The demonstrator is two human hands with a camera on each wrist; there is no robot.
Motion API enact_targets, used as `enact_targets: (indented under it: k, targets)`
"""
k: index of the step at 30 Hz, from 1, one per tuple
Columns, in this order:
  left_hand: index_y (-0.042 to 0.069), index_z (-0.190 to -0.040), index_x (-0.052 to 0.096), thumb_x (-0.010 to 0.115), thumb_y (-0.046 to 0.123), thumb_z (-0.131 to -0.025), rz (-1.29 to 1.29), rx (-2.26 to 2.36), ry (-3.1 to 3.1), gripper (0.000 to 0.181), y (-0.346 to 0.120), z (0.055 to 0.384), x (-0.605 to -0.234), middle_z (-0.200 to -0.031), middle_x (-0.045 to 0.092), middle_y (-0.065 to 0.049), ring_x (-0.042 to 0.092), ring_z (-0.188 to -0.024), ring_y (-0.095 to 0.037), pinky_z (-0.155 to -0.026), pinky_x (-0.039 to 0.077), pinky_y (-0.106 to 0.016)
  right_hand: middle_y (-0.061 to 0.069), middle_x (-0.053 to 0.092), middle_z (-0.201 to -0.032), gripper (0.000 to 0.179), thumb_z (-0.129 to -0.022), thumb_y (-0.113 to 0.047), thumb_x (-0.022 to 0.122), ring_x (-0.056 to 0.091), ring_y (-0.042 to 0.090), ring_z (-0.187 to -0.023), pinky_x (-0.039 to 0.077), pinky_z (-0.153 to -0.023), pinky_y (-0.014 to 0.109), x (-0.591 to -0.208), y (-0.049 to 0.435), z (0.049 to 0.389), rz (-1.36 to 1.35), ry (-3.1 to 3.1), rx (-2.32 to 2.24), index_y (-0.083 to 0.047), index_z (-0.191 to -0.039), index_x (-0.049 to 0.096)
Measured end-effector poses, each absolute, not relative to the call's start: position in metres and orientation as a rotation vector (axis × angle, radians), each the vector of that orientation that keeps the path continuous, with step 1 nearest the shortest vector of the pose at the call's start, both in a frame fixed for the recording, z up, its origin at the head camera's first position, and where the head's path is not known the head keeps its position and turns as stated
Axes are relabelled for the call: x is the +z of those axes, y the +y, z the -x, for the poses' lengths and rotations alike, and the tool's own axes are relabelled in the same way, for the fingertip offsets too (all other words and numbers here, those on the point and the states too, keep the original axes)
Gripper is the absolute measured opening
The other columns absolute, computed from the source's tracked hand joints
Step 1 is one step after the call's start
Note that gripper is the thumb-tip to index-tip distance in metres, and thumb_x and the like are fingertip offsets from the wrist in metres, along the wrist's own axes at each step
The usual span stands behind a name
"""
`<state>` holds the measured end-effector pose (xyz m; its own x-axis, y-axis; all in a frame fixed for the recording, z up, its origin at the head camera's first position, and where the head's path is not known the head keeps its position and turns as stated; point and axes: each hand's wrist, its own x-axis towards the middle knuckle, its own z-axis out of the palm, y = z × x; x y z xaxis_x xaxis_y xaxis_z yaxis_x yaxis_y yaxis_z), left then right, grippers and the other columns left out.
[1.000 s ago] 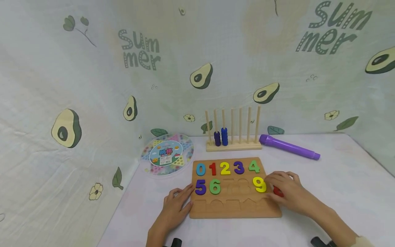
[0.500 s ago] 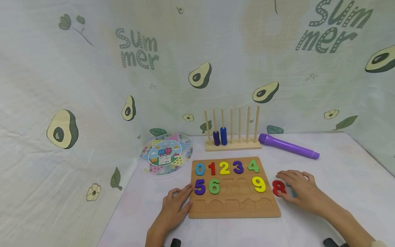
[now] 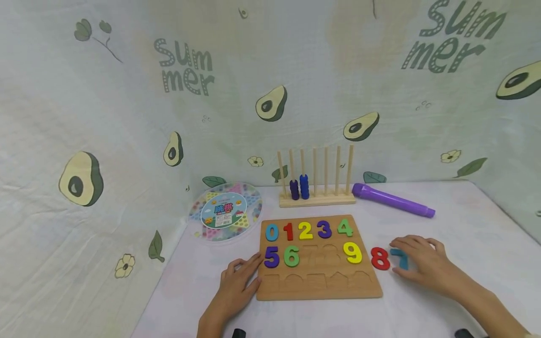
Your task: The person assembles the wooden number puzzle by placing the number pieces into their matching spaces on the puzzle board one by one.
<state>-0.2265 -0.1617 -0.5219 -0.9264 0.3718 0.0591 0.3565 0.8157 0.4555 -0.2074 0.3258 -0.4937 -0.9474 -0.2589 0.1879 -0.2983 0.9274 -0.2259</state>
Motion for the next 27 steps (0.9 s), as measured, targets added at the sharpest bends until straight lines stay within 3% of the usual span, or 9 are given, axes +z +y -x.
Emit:
enact_targets:
  k: [27]
  targets:
    - [0.028, -0.152, 0.045, 0.055, 0.036, -0.102, -0.583, 0.739, 2.955, 0.052, -0.161, 0.226, -0.524, -0.157, 0.04, 0.01, 0.037, -0.128, -0.025, -0.095, 0.03, -0.055, 0.016, 0.067, -0.117, 0.05, -0.072, -0.033, 0.088, 0.045, 0.044, -0.118, 0.021, -0.093, 0.07, -0.502, 0.341, 0.205, -0.42, -2.973, 0.358, -0.01, -0.113, 0.07]
